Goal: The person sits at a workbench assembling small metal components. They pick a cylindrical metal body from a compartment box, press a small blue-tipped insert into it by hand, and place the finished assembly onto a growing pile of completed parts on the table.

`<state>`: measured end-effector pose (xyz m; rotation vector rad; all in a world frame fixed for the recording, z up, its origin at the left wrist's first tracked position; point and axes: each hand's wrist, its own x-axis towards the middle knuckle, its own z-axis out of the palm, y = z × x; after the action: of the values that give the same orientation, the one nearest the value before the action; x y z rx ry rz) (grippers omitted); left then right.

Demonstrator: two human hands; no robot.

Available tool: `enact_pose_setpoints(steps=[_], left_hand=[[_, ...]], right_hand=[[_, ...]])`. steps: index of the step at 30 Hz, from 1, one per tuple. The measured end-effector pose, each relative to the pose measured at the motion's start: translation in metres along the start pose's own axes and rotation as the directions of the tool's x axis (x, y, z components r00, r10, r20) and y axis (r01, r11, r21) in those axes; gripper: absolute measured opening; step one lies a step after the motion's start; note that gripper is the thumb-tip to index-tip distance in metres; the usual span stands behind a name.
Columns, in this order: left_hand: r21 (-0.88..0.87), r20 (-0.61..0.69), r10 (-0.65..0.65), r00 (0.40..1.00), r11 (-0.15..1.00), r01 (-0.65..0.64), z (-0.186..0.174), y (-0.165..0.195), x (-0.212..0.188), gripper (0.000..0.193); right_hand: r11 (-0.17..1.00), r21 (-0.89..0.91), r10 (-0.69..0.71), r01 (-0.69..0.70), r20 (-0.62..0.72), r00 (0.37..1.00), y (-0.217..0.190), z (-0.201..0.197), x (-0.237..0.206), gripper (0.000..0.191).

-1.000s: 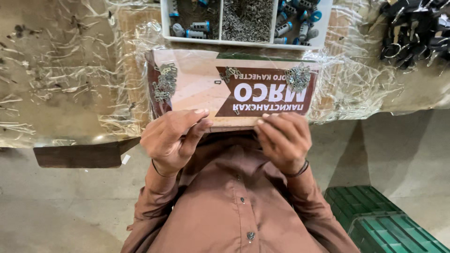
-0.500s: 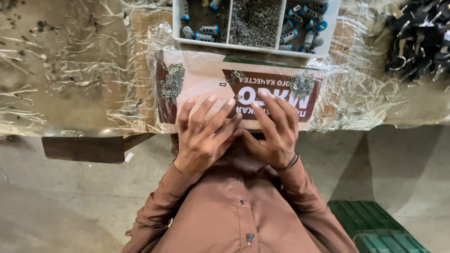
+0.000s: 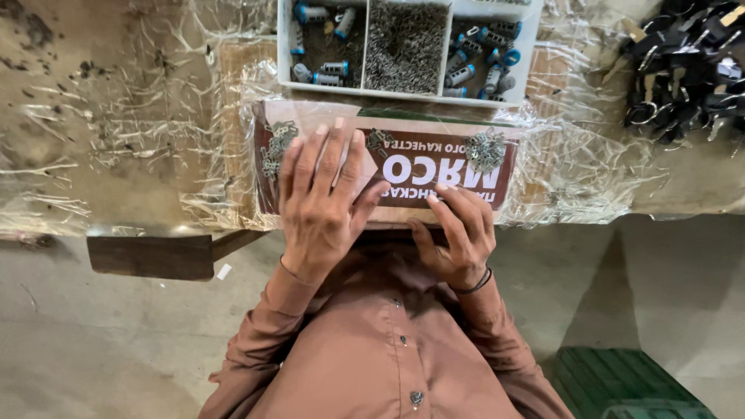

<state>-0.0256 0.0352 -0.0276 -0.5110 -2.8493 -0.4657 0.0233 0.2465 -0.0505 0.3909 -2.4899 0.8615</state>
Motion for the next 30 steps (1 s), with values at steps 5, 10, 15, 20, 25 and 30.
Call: enact_pose_setpoints(steps=[5,10,15,20,25,30], left_hand=[[-0.159,0.037,-0.014,0.999,0.987,0.02,0.013,0.025,0.009,0.069],[-0.095,0.107,0.009,0.994,0.995,0.001,0.013,0.034,0.008,0.056],[-0.118,-0.049,0.023,0.999,0.993,-0.029,0.001,0.023,0.023,0.048],[-0.17,-0.206,-0.093,0.974,0.984,0.059,-0.036,0.015,0.043,0.041],[-0.159,-0.316,-0.046,0.948,0.987,-0.005,-0.045,0.012,0.066,0.044],[-0.25,-0.299,0.012,0.954,0.964,-0.091,-0.03,0.013,0.08,0.05]], right_hand=[[0.999,0.034,-0.014,0.013,0.008,1.0,0.001,-0.002,0.003,0.037],[0.976,0.206,0.062,-0.066,0.022,0.998,0.006,-0.01,0.006,0.037],[0.995,0.071,0.082,-0.076,-0.091,0.992,0.038,-0.042,0.065,0.024],[0.97,-0.242,0.075,0.028,0.409,0.909,0.077,-0.027,0.177,0.019],[0.884,-0.447,0.215,0.141,0.655,0.724,0.082,0.0,0.211,0.014],[0.943,-0.31,0.032,0.117,0.436,0.899,0.069,-0.019,0.199,0.017]])
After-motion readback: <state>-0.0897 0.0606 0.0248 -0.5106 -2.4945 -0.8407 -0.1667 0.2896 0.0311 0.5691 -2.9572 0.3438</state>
